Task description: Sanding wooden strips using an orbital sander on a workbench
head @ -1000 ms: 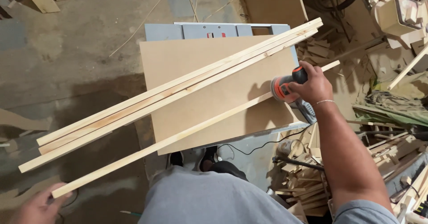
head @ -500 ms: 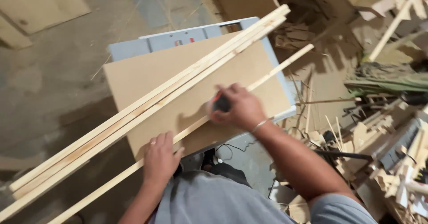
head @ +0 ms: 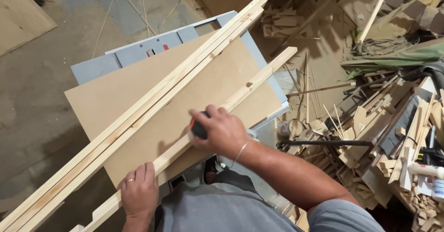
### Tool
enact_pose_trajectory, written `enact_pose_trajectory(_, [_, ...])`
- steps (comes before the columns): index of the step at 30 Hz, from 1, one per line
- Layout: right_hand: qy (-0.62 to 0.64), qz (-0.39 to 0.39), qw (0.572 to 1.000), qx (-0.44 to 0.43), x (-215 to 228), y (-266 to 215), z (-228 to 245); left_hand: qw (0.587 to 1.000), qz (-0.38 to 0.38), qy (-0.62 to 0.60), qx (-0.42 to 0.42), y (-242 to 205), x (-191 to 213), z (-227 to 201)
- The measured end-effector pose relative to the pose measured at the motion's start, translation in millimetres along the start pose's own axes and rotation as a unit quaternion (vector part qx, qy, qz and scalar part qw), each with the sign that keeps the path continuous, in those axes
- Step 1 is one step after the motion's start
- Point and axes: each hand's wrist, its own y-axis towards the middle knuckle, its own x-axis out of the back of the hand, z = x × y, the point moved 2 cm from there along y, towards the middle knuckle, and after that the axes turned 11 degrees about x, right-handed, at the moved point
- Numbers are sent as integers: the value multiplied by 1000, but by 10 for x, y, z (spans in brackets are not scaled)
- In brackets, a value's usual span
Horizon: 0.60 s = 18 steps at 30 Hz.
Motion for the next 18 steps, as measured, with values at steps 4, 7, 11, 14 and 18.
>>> enact_pose_trajectory(4, [-55,-88,994,-46,37,-5,-578,999,-26,26,0,30,85,-11])
enact_pose_trajectory(7, [-26,75,983,-168,234,41,-1098,998,-50,25,8,39,111,-18])
enact_pose_trajectory(11, [-20,70,969,-235,535,97,-1725,998,-64,22,16,-9,22,-12])
enact_pose_trajectory(14, [-39,48,958,-279,679,109,-2204,997,-79,16,17,-6,-2,-12])
enact_pose_trajectory(18, [-39,23,942,-333,807,124,-2885,996,-84,37,16,-30,-68,5])
